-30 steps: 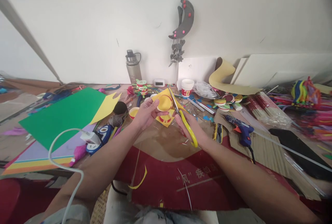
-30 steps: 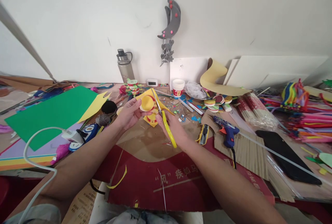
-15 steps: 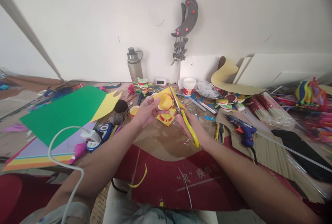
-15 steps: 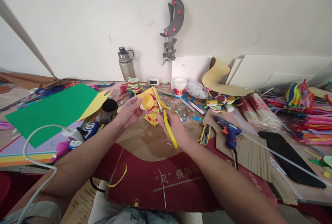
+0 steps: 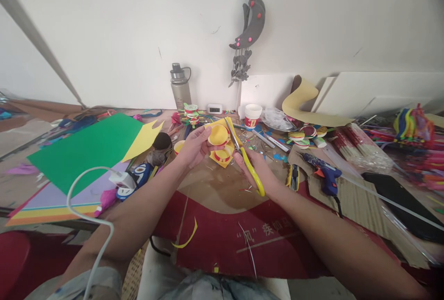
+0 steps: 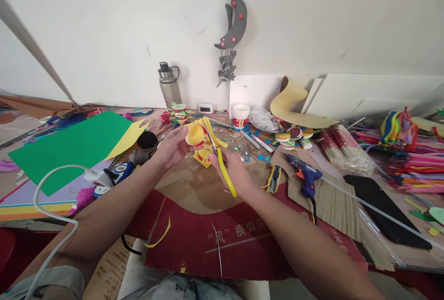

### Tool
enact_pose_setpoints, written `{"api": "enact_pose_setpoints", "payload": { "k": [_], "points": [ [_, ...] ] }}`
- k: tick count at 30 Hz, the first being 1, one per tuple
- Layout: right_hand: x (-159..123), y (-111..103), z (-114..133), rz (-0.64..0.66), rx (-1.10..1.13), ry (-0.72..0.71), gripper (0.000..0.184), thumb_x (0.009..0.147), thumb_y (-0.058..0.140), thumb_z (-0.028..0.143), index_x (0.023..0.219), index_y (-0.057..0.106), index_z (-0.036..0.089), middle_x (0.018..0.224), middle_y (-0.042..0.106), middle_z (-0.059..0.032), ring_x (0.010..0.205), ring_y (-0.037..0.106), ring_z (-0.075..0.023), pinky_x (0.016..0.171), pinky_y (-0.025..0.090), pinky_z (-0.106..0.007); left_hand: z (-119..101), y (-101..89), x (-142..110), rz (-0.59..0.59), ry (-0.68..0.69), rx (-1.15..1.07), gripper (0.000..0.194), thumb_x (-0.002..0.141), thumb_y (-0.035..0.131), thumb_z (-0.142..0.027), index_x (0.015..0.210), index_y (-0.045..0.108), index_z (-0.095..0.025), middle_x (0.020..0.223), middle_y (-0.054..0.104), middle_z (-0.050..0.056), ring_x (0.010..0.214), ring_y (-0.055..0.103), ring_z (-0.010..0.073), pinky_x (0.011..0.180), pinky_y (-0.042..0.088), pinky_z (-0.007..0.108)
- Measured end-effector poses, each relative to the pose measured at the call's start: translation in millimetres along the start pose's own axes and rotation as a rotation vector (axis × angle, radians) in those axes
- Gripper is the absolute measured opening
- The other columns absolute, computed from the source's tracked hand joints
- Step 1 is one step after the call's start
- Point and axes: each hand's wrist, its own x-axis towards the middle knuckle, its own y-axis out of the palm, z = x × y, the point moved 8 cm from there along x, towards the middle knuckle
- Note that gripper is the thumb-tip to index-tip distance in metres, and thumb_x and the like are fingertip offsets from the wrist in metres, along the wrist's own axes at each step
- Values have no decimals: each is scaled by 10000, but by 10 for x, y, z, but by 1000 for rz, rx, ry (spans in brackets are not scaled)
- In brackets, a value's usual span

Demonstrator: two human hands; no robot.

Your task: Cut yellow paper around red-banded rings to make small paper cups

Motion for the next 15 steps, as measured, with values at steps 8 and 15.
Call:
{"api": "enact_pose_setpoints", "payload": {
  "k": [8,15],
  "points": [
    [8,-54,-21,-53,-93,-2,589,947,472,809,776,494,246,620,466,24,572,408,-147,527,315,-288,143,44,-23,-69,-36,-112,233,893,822,-329,1042,751,-165,1045,832,81,962,816,226,1005,642,405],
    [0,-53,-3,-53,-101,-3,606,939,474,821,749,486,245,615,458,22,586,388,-149,538,304,-293,109,46,-29,-78,-18,-125,78,918,777,-224,929,741,-156,897,818,48,896,811,197,1065,613,441]
  ]
}}
